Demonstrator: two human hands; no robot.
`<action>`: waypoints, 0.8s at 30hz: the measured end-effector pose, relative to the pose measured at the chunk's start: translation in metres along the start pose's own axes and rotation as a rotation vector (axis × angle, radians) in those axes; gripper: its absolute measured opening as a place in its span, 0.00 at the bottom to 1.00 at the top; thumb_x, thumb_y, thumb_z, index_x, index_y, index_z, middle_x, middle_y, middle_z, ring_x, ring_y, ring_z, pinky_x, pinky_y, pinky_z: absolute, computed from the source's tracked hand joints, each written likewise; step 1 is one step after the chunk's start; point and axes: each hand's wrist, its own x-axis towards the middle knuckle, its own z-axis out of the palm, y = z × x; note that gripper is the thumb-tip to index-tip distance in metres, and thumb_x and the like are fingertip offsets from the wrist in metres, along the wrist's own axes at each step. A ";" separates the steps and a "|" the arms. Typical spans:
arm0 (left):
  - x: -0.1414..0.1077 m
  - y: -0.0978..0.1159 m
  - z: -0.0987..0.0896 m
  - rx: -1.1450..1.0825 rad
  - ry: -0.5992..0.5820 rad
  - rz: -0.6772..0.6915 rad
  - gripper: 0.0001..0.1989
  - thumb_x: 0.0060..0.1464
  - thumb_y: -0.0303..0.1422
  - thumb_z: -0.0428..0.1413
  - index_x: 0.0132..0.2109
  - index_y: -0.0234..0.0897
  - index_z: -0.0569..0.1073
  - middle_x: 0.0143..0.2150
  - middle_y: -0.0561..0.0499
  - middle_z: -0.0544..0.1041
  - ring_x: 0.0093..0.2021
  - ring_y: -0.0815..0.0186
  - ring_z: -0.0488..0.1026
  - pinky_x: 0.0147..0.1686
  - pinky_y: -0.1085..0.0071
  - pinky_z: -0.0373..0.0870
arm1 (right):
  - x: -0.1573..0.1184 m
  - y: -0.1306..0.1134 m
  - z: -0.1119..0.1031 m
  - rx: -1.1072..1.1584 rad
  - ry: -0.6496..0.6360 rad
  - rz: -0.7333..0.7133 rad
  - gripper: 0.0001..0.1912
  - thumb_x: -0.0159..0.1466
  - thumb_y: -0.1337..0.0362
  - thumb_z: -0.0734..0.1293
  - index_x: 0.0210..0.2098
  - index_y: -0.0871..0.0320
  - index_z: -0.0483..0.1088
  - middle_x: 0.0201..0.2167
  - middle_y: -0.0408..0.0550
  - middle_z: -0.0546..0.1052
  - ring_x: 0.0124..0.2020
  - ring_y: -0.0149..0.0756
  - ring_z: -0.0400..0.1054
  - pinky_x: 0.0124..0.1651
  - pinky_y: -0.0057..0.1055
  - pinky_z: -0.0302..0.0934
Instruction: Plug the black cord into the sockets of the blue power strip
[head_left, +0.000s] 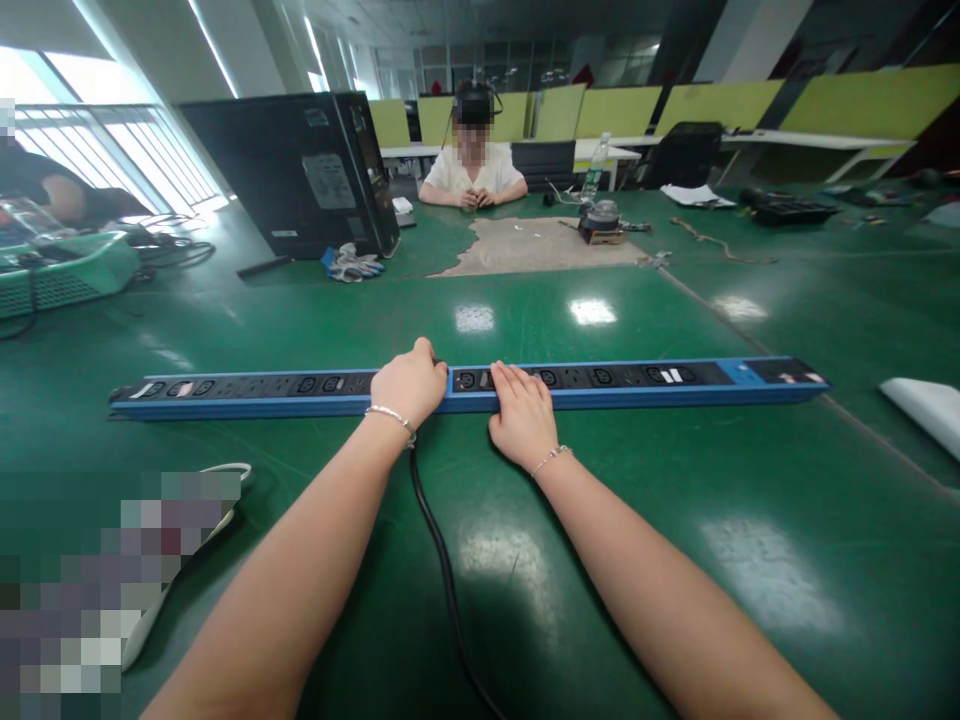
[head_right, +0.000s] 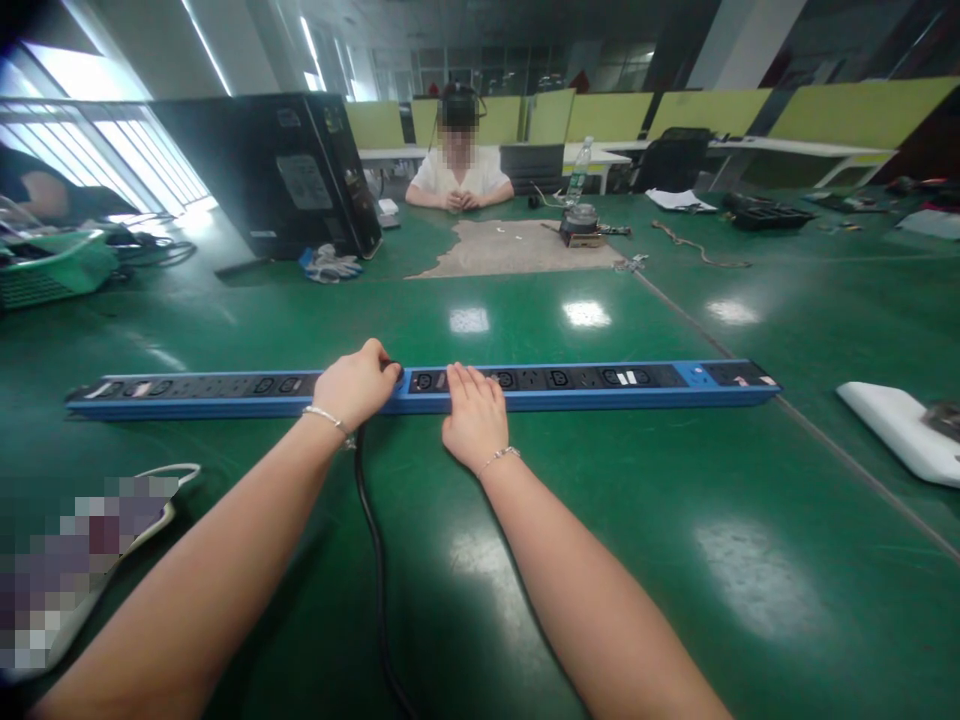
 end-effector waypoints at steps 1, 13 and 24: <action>-0.002 0.001 0.000 0.001 0.003 -0.001 0.15 0.57 0.41 0.45 0.46 0.37 0.67 0.40 0.39 0.78 0.43 0.52 0.75 0.40 0.58 0.69 | 0.000 0.000 0.000 0.004 0.007 0.006 0.35 0.55 0.71 0.58 0.63 0.66 0.55 0.61 0.53 0.63 0.62 0.40 0.53 0.62 0.39 0.43; 0.010 -0.020 0.007 -0.166 -0.032 -0.070 0.13 0.53 0.42 0.49 0.40 0.40 0.69 0.38 0.43 0.79 0.42 0.56 0.75 0.40 0.63 0.69 | 0.003 0.003 -0.001 0.070 0.058 0.043 0.35 0.53 0.75 0.56 0.62 0.71 0.55 0.59 0.59 0.65 0.58 0.40 0.59 0.61 0.37 0.50; 0.004 -0.003 0.007 0.016 -0.042 0.004 0.15 0.55 0.40 0.46 0.44 0.38 0.68 0.40 0.39 0.78 0.43 0.53 0.76 0.40 0.61 0.69 | 0.003 0.005 -0.002 0.113 0.054 0.044 0.37 0.53 0.76 0.56 0.64 0.70 0.52 0.59 0.60 0.65 0.58 0.42 0.59 0.61 0.42 0.53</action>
